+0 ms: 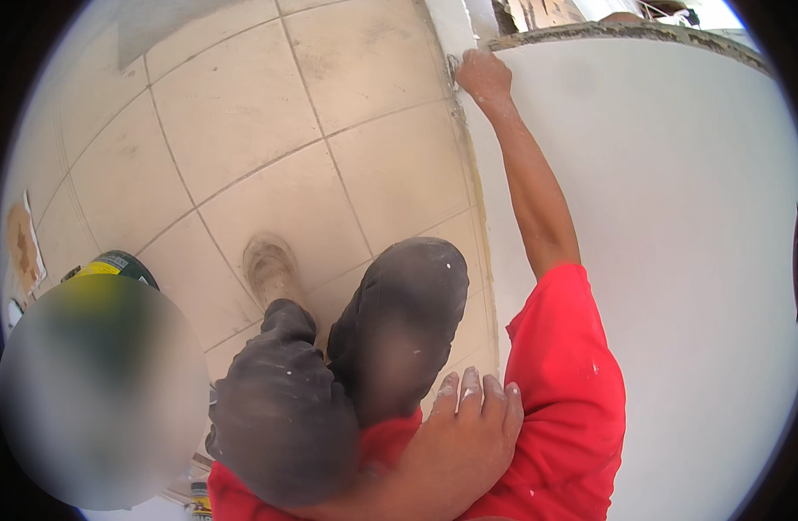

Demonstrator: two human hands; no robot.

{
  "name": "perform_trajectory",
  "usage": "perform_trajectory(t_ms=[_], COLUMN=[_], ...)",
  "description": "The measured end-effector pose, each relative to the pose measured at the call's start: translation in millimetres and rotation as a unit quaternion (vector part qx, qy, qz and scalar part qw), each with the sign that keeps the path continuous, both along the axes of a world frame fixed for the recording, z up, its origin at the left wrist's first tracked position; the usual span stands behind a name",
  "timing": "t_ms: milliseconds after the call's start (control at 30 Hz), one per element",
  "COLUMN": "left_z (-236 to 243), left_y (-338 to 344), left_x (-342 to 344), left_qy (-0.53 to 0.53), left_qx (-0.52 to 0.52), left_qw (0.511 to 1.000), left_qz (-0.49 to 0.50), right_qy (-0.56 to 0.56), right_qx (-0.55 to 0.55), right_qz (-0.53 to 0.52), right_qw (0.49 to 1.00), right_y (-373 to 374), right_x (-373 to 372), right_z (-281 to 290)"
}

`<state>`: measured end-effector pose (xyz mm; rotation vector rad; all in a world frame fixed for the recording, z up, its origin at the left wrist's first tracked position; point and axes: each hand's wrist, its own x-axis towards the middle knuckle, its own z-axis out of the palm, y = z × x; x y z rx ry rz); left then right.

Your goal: The person sweeps the tiled floor with a broom, then kneels and uses a putty knife to apply a white sealant along the base of the wall. They move along the wall, smoothing the sealant in sections while another person works nearby.

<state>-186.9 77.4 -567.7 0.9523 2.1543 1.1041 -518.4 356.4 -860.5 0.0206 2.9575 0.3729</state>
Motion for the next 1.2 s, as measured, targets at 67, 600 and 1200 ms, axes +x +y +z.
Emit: perform_trajectory(t_ms=[67, 600, 1200], left_z=[1, 3, 3], left_y=[2, 8, 34], left_x=[-5, 5, -3], left_qy=[0.016, 0.02, 0.046], left_qx=[-0.017, -0.021, -0.023], left_qw=[1.0, 0.999, 0.998], left_qz=[0.011, 0.028, -0.022], right_qy=[-0.038, -0.149, -0.093], right_qx=[-0.007, 0.028, -0.005], right_qz=[0.025, 0.036, -0.001], right_qw=[0.999, 0.988, 0.996], right_y=[-11, 59, 55], right_x=[-14, 61, 123], right_z=[-1, -7, 11])
